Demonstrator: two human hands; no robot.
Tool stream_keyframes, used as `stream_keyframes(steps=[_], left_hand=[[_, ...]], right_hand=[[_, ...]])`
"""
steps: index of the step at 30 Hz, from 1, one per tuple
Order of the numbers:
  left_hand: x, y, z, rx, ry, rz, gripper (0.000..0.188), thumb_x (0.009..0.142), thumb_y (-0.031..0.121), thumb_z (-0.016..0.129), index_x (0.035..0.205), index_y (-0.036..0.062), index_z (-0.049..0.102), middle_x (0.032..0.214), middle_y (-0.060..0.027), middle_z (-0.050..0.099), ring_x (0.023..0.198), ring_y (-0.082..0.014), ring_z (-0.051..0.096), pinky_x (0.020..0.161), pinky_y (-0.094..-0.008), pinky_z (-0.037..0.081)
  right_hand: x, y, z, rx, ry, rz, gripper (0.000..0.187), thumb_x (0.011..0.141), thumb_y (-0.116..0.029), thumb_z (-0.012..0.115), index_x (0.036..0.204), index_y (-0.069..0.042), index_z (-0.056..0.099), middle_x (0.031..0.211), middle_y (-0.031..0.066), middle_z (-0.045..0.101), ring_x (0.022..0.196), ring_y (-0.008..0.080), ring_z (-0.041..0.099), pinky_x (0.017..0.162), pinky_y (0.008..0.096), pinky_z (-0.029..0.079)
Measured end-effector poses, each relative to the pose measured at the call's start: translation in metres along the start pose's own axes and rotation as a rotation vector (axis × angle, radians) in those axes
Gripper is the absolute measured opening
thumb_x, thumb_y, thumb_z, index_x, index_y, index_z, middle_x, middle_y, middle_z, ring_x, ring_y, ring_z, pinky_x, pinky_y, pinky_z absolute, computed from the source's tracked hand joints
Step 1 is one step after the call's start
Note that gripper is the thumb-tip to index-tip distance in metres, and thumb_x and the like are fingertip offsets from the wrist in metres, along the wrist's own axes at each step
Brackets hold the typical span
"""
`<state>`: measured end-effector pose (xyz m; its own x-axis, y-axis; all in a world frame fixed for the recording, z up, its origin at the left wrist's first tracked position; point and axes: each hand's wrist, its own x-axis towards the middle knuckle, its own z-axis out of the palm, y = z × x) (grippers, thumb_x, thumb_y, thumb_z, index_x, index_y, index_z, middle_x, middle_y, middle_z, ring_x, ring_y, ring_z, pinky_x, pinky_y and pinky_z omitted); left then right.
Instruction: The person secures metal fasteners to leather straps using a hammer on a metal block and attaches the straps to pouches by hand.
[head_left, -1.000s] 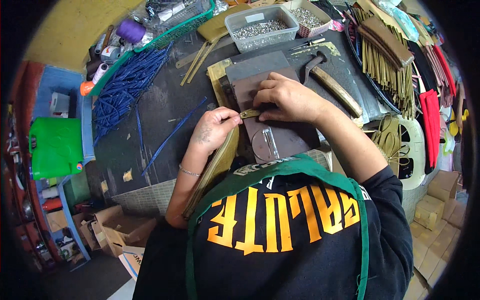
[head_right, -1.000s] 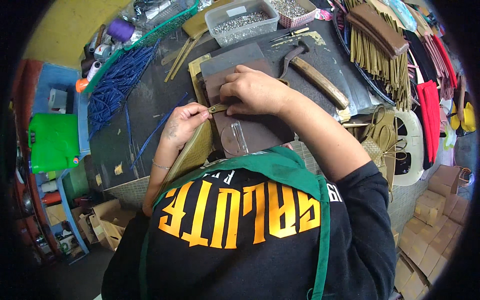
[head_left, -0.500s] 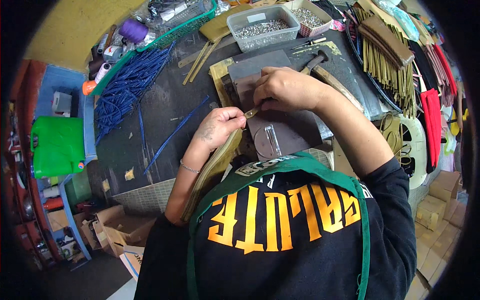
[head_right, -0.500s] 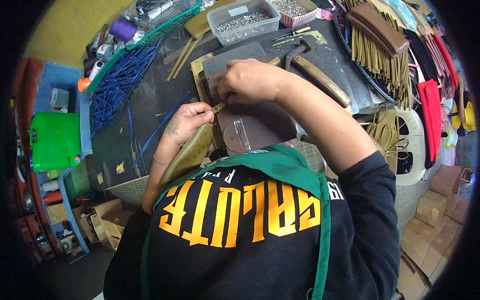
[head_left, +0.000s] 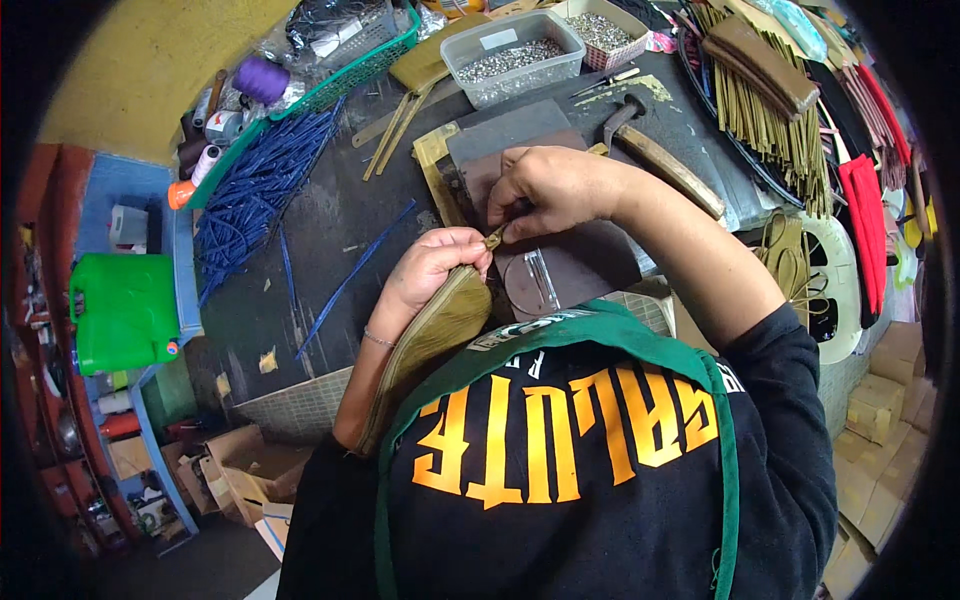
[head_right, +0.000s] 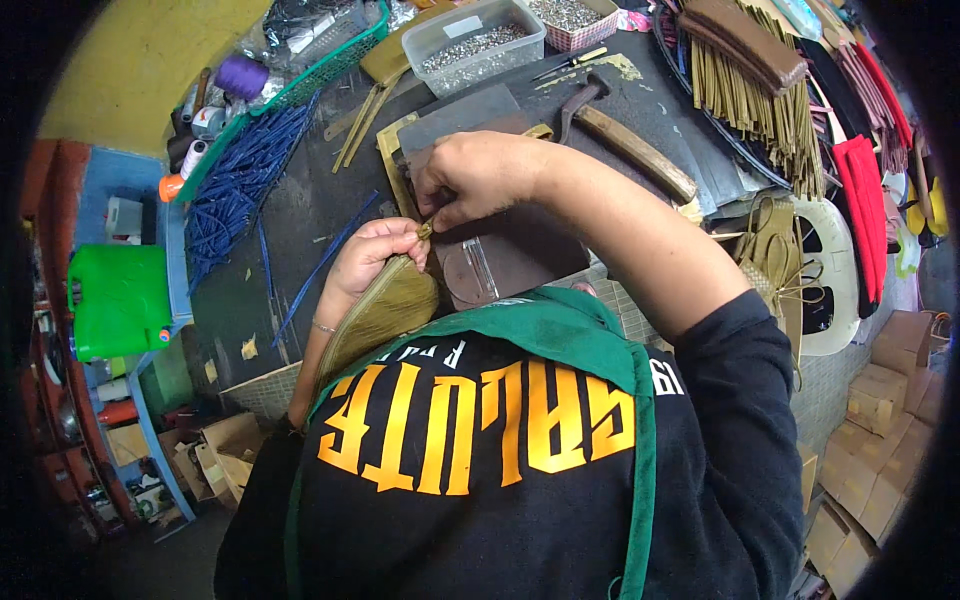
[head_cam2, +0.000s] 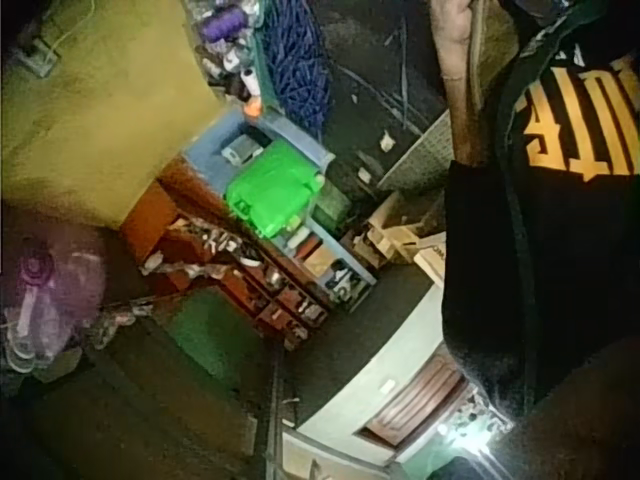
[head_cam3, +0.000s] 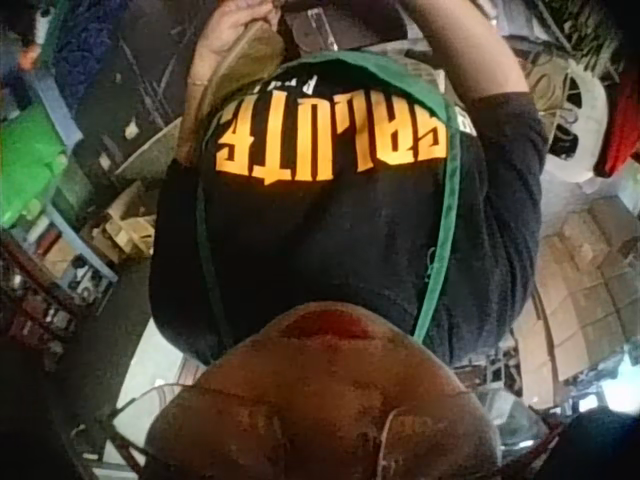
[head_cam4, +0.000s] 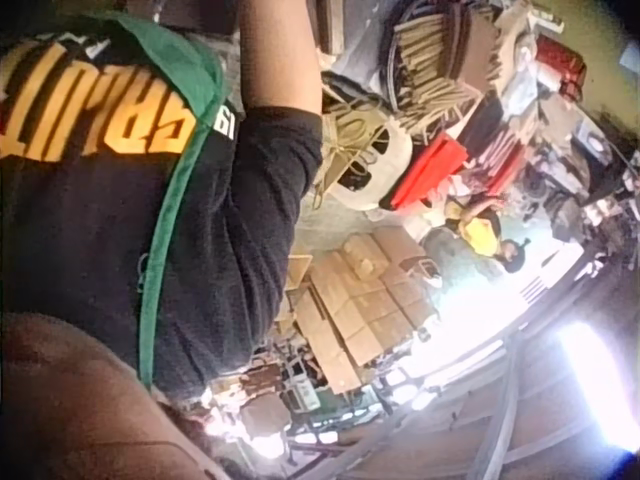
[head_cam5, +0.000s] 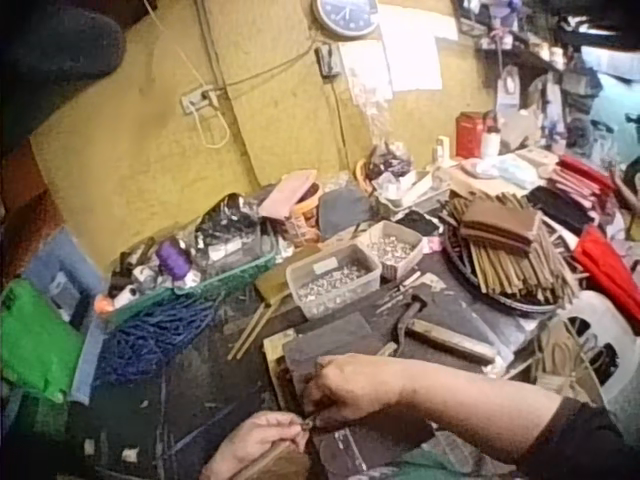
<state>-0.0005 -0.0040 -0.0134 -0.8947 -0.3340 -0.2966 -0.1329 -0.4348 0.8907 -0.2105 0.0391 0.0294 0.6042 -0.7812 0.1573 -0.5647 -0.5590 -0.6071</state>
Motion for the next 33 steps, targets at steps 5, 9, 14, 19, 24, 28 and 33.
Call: stream_keyframes(steps=[5,9,14,19,24,28,33], left_hand=[[-0.002,0.003,0.003,0.06,0.081,0.002,0.014,0.08,0.013,0.047,0.071,0.003,0.052,0.065,-0.0018,0.052,0.061,-0.0089,0.048,0.06,-0.0203,0.038],[-0.003,0.002,0.004,0.147,0.192,0.038,0.009,0.079,0.011,0.05,0.075,0.0039,0.052,0.068,-0.0014,0.055,0.062,-0.0079,0.051,0.059,-0.0192,0.04],[-0.002,0.005,0.008,0.173,0.285,0.013,0.01,0.079,0.011,0.049,0.075,0.0036,0.053,0.068,-0.0009,0.054,0.062,-0.0075,0.05,0.06,-0.0188,0.039],[0.0,-0.002,0.014,0.41,0.326,0.023,0.011,0.08,0.012,0.05,0.076,0.003,0.054,0.069,-0.0001,0.054,0.064,-0.006,0.048,0.061,-0.0188,0.038],[-0.005,0.013,0.021,0.469,0.256,0.05,0.013,0.08,0.012,0.052,0.075,0.0013,0.056,0.069,0.0001,0.055,0.065,-0.0063,0.049,0.061,-0.0204,0.039],[-0.01,0.026,0.024,0.763,0.226,0.125,0.015,0.077,0.013,0.054,0.074,-0.0009,0.059,0.071,-0.0036,0.059,0.065,-0.0083,0.052,0.061,-0.0231,0.042],[-0.009,0.022,0.022,0.474,0.162,0.06,0.016,0.077,0.012,0.051,0.071,-0.0019,0.053,0.066,-0.0052,0.053,0.063,-0.0107,0.049,0.061,-0.0223,0.038]], right_hand=[[0.003,-0.011,0.0,0.222,-0.133,0.226,0.015,0.068,-0.016,0.059,0.076,-0.004,0.06,0.067,0.0107,0.06,0.062,0.0244,0.057,0.057,0.0319,0.044],[0.002,-0.01,0.005,0.328,-0.122,0.277,0.016,0.068,-0.018,0.059,0.074,-0.003,0.06,0.066,0.0117,0.059,0.062,0.0247,0.057,0.058,0.032,0.044],[-0.005,-0.014,0.036,-0.212,0.267,0.149,0.014,0.065,-0.017,0.059,0.068,-0.003,0.056,0.063,0.0108,0.055,0.065,0.0285,0.05,0.062,0.0358,0.044],[-0.014,-0.013,0.031,-0.206,0.266,0.075,0.016,0.065,-0.022,0.06,0.069,-0.006,0.059,0.068,0.0083,0.057,0.068,0.0265,0.052,0.065,0.0337,0.043],[-0.013,-0.018,0.023,-0.157,0.202,-0.008,0.015,0.064,-0.02,0.063,0.075,-0.009,0.061,0.073,0.0027,0.056,0.071,0.0234,0.048,0.067,0.0306,0.041],[-0.015,-0.027,0.021,-0.161,0.25,-0.086,0.015,0.063,-0.016,0.064,0.076,-0.009,0.06,0.073,0.001,0.054,0.074,0.0229,0.046,0.065,0.0321,0.041],[-0.017,-0.026,0.015,-0.159,0.268,-0.12,0.018,0.063,-0.015,0.064,0.079,-0.008,0.06,0.072,0.0022,0.054,0.074,0.024,0.047,0.064,0.0333,0.041]])
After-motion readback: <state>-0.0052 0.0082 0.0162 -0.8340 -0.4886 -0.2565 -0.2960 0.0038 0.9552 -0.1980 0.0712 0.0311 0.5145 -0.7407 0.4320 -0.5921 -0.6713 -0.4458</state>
